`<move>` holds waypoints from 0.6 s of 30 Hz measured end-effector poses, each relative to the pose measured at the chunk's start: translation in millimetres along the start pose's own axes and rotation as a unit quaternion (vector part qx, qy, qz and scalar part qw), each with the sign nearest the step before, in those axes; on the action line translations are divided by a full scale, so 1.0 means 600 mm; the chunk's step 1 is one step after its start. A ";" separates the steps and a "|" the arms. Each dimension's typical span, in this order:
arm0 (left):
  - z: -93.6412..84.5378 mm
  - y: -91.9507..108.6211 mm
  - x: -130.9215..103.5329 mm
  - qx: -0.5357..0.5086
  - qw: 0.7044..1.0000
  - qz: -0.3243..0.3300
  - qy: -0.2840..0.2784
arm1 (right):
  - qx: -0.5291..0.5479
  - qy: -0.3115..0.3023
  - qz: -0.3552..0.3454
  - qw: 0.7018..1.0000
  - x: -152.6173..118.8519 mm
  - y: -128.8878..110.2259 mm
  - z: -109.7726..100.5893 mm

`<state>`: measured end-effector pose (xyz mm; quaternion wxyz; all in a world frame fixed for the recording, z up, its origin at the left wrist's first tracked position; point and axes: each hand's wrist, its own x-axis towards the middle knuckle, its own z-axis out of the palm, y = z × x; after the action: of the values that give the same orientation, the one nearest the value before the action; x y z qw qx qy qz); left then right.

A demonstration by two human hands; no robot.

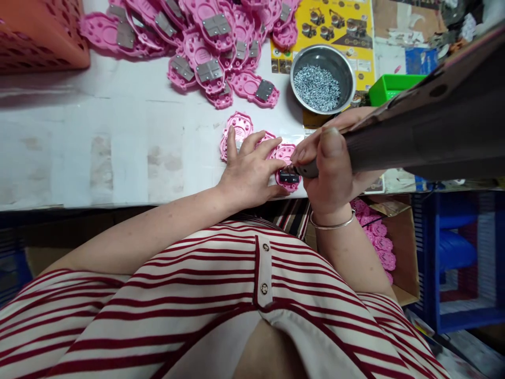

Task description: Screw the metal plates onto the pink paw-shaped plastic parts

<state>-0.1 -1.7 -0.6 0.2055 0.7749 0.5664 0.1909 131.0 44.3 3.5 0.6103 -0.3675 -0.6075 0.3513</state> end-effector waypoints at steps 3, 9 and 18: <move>0.002 -0.002 0.001 -0.002 1.000 0.005 0.007 | 0.046 0.016 -0.087 0.995 0.004 -0.001 0.000; 0.003 -0.004 -0.002 0.017 1.000 0.015 0.018 | 0.073 0.078 -0.112 0.988 0.013 -0.068 -0.012; 0.011 0.003 0.003 0.043 0.998 0.052 0.003 | 0.111 0.145 -0.120 0.976 0.000 -0.100 -0.072</move>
<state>5.0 -1.1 -5.0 0.1601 0.8110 0.5335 0.1787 173.3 14.2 56.4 0.7665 -0.2688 -0.5096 0.2838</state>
